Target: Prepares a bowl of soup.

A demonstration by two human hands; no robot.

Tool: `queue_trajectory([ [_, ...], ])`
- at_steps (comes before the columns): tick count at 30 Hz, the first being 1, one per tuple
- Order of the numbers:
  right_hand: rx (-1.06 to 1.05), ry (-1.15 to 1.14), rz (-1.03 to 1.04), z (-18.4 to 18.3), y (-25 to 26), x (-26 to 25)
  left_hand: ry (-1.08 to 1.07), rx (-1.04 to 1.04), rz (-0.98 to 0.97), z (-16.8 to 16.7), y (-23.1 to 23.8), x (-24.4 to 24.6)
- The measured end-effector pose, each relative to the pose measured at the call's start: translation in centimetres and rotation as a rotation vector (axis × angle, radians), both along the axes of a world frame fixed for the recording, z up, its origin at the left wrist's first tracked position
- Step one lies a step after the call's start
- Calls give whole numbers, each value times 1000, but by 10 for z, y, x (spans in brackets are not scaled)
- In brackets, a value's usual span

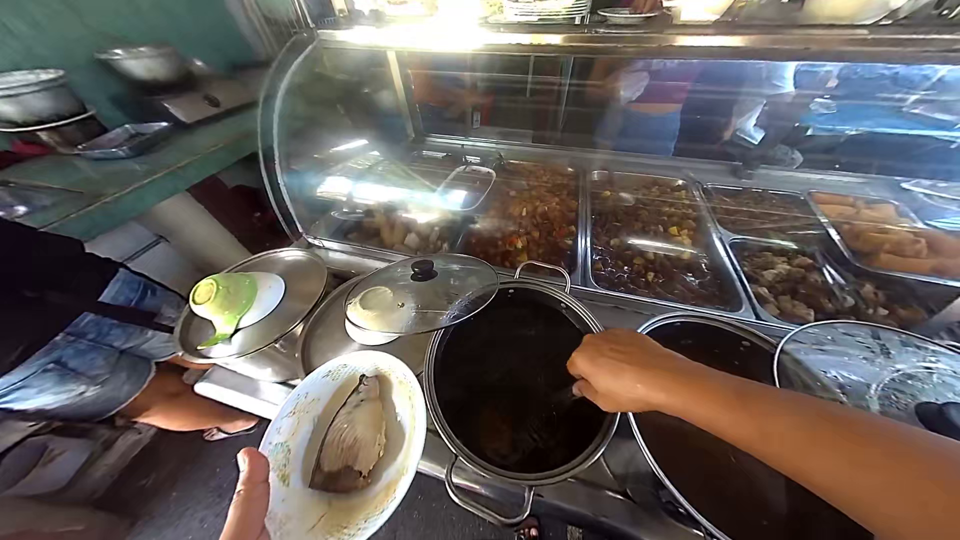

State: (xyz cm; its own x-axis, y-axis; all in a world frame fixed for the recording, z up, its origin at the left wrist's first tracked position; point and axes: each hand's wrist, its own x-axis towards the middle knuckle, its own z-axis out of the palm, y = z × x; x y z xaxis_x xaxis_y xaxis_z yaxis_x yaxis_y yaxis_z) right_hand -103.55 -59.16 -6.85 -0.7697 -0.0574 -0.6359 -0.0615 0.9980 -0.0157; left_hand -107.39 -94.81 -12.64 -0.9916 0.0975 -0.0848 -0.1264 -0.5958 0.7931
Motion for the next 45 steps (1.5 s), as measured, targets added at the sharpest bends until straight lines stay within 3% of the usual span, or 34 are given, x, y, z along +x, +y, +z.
queue_trajectory([
  [3, -28, 43, -24, 11, 10, 5, 72, -70, 4, -9, -1, -8],
  [8, -79, 79, -111, 32, 18, 9, 93, -306, 30, 6, 9, -10],
  [16, 44, 136, -152, 72, 20, 6, 78, -449, 81, 5, 15, -10],
  [23, 207, 215, -126, 142, 16, 4, 130, -949, 48, 6, 57, 3],
  [27, 258, 280, -117, 158, 9, 7, 14, -801, -64, -5, 92, 3],
  [32, 314, 464, -34, 150, 2, 27, -95, -542, -87, -17, 114, -1],
  [39, 330, 1244, 360, 115, 18, 70, -78, -422, -57, -14, 113, -2],
  [42, 405, 1283, 318, 113, 23, 81, -72, -440, -20, -14, 105, 3],
  [45, 447, 1160, 220, 84, 22, 76, -42, -446, 24, -15, 96, 6],
])
